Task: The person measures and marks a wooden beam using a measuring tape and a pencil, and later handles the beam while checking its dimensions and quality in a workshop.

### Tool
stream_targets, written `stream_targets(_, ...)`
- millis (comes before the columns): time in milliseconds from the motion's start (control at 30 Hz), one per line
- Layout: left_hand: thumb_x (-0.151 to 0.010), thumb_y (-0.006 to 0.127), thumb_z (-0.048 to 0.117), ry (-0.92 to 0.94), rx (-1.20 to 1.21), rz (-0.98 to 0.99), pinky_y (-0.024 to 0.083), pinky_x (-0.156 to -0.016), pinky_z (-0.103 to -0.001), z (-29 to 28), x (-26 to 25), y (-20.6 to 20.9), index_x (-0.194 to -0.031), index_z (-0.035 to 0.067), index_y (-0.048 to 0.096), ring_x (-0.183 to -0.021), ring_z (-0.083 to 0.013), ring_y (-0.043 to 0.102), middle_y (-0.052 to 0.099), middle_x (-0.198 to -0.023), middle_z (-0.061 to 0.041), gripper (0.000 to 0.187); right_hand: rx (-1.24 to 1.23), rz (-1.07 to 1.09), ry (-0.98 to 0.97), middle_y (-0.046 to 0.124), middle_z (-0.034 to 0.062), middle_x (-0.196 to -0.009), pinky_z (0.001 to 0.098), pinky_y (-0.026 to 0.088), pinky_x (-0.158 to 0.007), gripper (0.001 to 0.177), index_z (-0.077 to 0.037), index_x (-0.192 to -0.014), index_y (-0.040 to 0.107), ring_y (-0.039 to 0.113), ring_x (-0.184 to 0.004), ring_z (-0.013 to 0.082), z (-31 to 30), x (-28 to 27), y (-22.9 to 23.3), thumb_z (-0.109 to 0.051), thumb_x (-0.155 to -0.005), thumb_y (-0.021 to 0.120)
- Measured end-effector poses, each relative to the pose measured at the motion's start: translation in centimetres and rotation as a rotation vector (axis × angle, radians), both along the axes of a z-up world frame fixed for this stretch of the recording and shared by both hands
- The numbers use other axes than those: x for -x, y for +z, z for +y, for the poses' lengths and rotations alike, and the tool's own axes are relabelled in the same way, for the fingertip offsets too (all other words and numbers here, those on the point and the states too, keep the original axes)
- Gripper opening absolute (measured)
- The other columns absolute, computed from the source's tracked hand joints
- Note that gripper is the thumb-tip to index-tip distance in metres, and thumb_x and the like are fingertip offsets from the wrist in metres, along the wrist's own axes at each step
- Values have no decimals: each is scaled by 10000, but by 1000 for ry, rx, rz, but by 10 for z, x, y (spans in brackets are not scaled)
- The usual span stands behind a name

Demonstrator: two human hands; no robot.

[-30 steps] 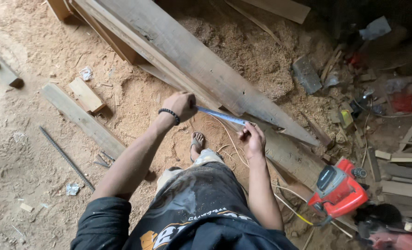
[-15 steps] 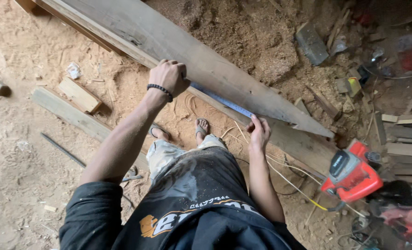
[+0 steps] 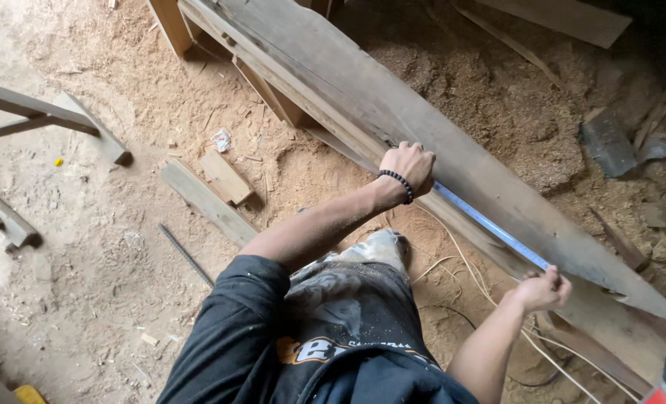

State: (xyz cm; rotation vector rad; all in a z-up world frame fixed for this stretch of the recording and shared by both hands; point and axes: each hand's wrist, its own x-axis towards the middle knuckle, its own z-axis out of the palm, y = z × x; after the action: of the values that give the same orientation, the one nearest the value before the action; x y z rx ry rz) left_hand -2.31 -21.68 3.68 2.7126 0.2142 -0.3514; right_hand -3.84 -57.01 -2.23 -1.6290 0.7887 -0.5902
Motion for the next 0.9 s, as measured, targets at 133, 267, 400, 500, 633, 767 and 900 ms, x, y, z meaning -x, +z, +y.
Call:
stream_targets(133,-861,585,243,18,19,-16,618,-640,-505,56,4,-3,-1047,176,748,-969,-359,681,686,-1043,-117,257,-5,-16,-72,715,120,-828,280,317,-350,187,-125,-879,546,499,-443,140,14,1,0,-101,-980,702)
stream_targets(267,-883,634,306,57,18,-6,618,-615,-521,114,5,-7,-1042,147,731,-958,-354,676,657,-1048,-124,245,-52,-20,-241,607,84,-752,273,326,-400,142,-136,-909,571,504,-489,141,37,-3,4,-148,-1005,675)
stream_targets(400,-964,594,263,64,-3,25,629,-642,-479,169,3,6,-1119,110,697,-932,-314,656,644,-1042,-133,240,73,-113,-309,630,71,-671,284,371,-384,149,-99,-860,581,506,-505,124,50,-6,0,-119,-998,633)
stream_targets(500,-993,654,344,120,-11,12,629,-641,-450,217,-5,-1,-1094,98,713,-910,-299,654,646,-1009,-141,273,240,-191,-402,659,92,-684,325,366,-349,149,-92,-799,576,502,-487,173,51,-17,-8,-84,-931,646)
stream_targets(633,-850,737,340,129,-24,-19,597,-626,-570,297,-13,19,-1014,97,733,-951,-407,658,627,-1002,-160,294,599,-289,-532,646,138,-606,380,512,-601,128,-23,-692,601,540,-570,225,43,-29,-20,-97,-780,658)
stream_targets(767,-974,728,291,203,-130,80,661,-668,-423,371,-18,21,-1050,63,744,-817,-263,671,664,-976,-142,242,363,-82,-723,800,132,-700,399,550,-454,129,-113,-727,713,724,-556,270,50,-33,-20,-232,-761,676)
stream_targets(900,-889,758,293,265,-179,105,637,-697,-514,423,-18,20,-1028,72,750,-987,-351,635,651,-1006,-162,262,-189,-126,-731,655,105,-585,323,306,-361,210,-104,-716,655,460,-391,176,70,-40,-7,-213,-885,595)
